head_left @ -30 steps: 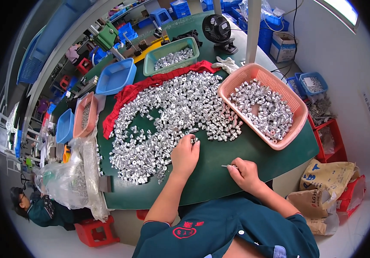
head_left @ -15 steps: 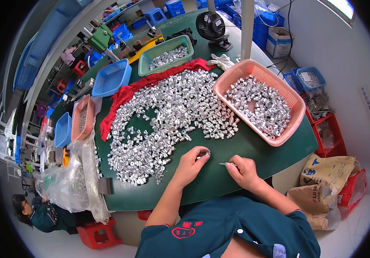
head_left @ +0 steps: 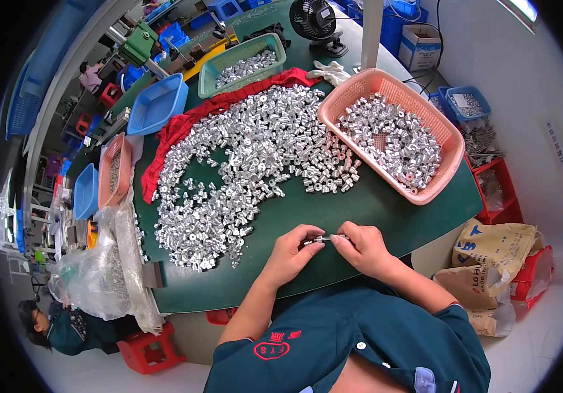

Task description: The person sorts small metal rings and components by hand, moving them from a pile into a plastic basket.

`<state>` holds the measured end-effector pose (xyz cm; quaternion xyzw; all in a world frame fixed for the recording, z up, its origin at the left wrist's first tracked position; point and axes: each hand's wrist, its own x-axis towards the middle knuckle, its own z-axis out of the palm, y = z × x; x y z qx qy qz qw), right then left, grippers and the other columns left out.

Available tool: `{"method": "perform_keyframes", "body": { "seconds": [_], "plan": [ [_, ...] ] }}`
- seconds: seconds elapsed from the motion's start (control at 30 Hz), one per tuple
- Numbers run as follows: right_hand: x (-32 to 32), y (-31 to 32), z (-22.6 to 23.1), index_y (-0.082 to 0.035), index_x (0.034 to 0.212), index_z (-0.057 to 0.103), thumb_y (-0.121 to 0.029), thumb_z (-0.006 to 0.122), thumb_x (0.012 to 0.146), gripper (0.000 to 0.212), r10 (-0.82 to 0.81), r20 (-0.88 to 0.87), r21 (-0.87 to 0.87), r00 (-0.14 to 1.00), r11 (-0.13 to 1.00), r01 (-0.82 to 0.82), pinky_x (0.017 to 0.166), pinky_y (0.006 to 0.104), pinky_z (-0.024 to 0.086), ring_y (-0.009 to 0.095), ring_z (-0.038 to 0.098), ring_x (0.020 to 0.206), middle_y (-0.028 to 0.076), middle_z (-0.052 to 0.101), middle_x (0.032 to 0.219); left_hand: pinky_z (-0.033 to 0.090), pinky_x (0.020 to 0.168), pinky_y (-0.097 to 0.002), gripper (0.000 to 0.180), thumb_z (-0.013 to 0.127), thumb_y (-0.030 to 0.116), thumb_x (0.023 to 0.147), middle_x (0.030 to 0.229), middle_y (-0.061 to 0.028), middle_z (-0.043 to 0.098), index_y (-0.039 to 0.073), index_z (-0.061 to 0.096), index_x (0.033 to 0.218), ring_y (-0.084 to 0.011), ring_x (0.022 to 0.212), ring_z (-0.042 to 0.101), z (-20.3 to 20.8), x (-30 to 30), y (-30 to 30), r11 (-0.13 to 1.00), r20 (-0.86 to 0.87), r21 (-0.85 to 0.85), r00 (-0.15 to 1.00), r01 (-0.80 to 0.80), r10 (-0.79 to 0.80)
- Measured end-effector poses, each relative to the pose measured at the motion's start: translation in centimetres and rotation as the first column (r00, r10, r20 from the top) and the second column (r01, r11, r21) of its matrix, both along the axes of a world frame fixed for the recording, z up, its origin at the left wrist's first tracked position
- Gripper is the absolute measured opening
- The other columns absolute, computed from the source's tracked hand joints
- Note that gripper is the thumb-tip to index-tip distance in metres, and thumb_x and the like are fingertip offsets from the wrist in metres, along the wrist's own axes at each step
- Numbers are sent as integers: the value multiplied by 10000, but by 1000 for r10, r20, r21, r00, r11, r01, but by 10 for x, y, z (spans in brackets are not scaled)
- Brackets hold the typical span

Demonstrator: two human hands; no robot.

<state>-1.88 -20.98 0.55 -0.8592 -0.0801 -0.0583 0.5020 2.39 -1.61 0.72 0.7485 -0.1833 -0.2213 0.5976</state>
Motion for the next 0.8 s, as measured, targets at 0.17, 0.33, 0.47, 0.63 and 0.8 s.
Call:
{"method": "perform_keyframes", "body": {
  "seconds": [0.17,0.33,0.47,0.63,0.8],
  "plan": [
    [-3,0,5,-14,785,561,-224,594,870,229,13,0,-11,1000,1000,-13,496,399,460,333,598,542,155,572,575,491,751,-261,222,643,74,839,910,-75,639,1,596,1043,-133,837,612,-1,-3,1,1000,-15,-26,1000,-10,9],
    [-4,1,8,-6,799,574,-238,577,889,249,-13,-150,63,989,998,23,505,397,457,342,597,554,168,574,591,483,727,-251,217,646,64,834,893,-70,634,7,596,1038,-122,810,601,-3,-8,-2,997,26,-66,999,-45,47],
    [-4,2,10,-7,797,576,-243,573,893,255,-10,-224,123,975,992,38,506,399,454,348,595,559,172,572,593,476,708,-262,192,625,77,853,883,-66,624,13,588,1030,-135,786,591,-3,-8,-3,997,80,-54,995,-50,54],
    [-5,0,6,-4,819,569,-219,573,891,227,16,-66,47,998,999,-13,511,403,459,340,595,555,161,571,587,465,687,-271,167,594,119,887,852,-86,600,10,572,1012,-158,756,577,-1,-12,-6,999,128,-14,991,-45,46],
    [-4,1,6,-17,792,545,-182,601,865,189,56,73,35,996,998,-59,501,399,454,322,589,550,139,565,588,426,615,-241,246,503,228,963,742,-23,548,-12,560,955,-98,665,504,-5,-17,-8,997,123,-38,990,-69,73]
  ]
}}
